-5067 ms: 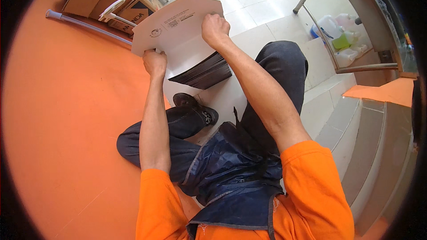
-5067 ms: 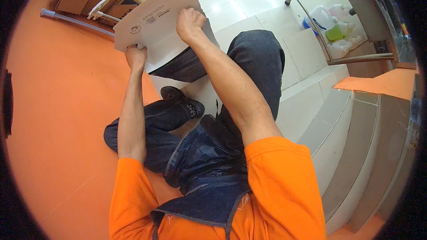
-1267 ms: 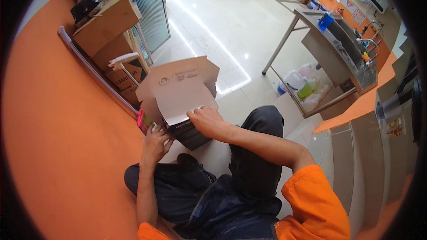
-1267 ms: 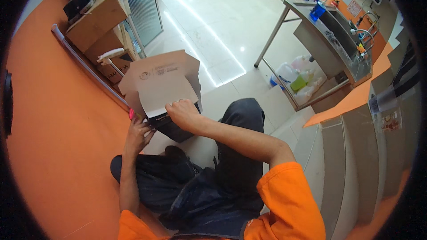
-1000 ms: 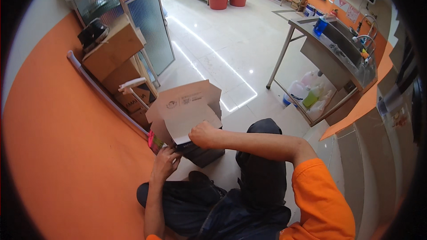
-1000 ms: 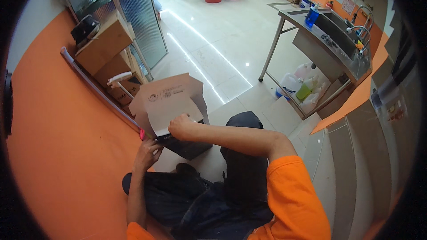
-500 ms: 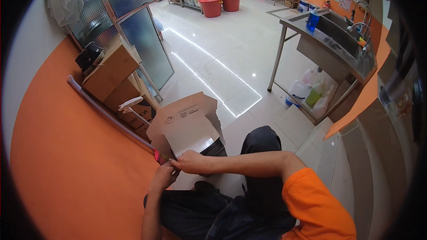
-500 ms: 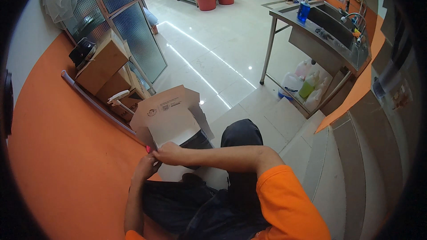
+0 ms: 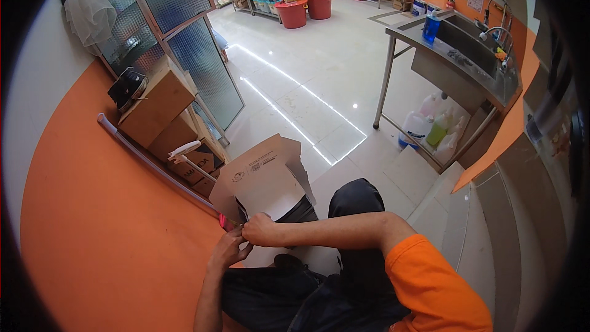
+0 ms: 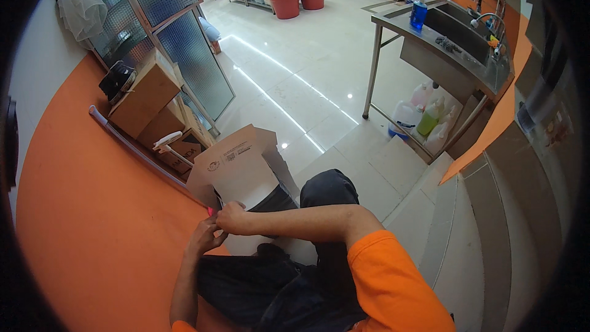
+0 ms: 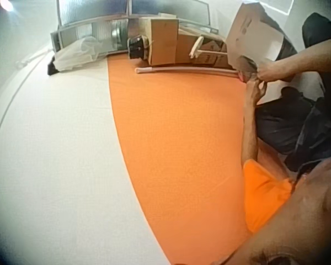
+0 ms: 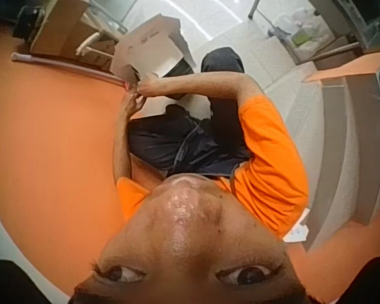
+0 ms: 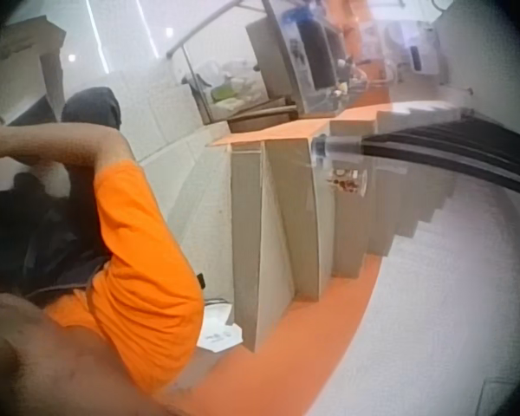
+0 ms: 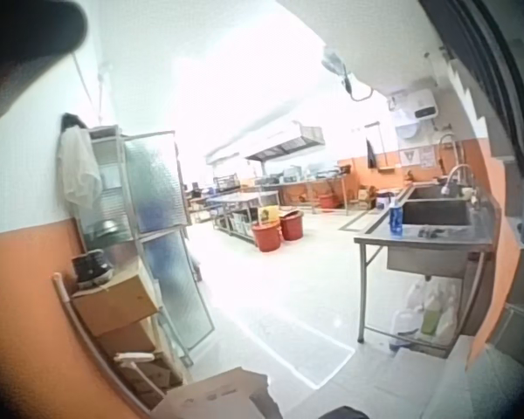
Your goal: The recorder sits on the floor and folds cardboard sheets into food delivery boxes.
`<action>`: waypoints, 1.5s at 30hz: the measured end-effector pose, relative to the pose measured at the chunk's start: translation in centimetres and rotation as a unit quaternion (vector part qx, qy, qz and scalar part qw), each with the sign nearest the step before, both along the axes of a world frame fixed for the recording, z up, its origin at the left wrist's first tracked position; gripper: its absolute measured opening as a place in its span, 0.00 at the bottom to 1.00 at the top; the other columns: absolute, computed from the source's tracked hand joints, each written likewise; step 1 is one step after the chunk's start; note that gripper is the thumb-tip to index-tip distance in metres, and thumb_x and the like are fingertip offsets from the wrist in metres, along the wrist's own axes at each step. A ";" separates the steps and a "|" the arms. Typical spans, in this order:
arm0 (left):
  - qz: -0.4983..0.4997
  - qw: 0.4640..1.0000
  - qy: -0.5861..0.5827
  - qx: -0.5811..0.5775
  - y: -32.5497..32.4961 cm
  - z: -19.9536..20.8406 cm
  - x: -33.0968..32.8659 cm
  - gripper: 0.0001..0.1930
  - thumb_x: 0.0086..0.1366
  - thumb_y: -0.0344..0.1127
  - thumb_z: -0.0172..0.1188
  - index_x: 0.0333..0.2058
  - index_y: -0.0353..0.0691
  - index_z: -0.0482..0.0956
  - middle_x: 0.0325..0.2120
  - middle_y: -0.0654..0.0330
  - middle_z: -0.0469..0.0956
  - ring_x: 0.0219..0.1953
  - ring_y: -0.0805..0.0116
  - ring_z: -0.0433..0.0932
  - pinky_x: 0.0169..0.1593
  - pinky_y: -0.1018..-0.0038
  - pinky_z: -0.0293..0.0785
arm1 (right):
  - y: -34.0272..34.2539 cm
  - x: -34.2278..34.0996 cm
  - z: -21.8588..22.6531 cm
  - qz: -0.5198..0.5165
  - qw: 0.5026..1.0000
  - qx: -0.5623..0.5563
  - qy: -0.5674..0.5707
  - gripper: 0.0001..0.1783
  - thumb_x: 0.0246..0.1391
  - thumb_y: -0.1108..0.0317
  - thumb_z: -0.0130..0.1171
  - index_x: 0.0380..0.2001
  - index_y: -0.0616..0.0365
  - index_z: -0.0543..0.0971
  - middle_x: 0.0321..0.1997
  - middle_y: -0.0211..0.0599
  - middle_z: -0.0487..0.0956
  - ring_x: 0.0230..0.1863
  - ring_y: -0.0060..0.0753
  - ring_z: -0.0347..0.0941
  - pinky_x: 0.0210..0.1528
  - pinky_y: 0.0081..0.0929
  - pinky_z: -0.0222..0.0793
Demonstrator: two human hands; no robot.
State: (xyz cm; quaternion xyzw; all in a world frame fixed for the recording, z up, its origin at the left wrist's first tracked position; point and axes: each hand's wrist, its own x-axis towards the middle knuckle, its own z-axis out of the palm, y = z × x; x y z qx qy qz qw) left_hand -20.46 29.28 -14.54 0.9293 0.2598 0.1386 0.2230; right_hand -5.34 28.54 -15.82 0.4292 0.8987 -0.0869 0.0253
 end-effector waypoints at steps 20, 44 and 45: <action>0.419 0.876 -0.225 -0.084 2.3 -9.8 1.6 0.10 0.50 0.31 0.59 0.31 0.31 0.76 0.25 0.48 0.77 0.30 0.60 0.79 0.34 0.71 0.72 | 0.0 3.1 2.5 -0.048 0.968 -0.119 0.216 0.15 0.49 0.57 0.53 0.35 0.55 0.75 0.29 0.52 0.76 0.35 0.55 0.72 0.39 0.45 0.67; 0.472 0.862 -0.168 -0.074 2.4 -6.3 5.0 0.10 0.48 0.33 0.57 0.26 0.31 0.77 0.21 0.42 0.75 0.28 0.47 0.76 0.34 0.60 0.73 | 5.7 0.8 -0.1 -0.303 0.952 -0.007 0.049 0.16 0.39 0.61 0.57 0.30 0.61 0.76 0.33 0.51 0.77 0.36 0.49 0.75 0.38 0.39 0.72; 0.475 0.860 -0.176 -0.067 2.4 -6.3 4.9 0.10 0.47 0.32 0.57 0.27 0.32 0.78 0.21 0.43 0.75 0.28 0.47 0.76 0.34 0.60 0.73 | 5.7 0.6 -0.3 -0.300 0.952 -0.017 0.051 0.16 0.40 0.61 0.56 0.31 0.63 0.75 0.34 0.52 0.76 0.38 0.50 0.74 0.39 0.39 0.71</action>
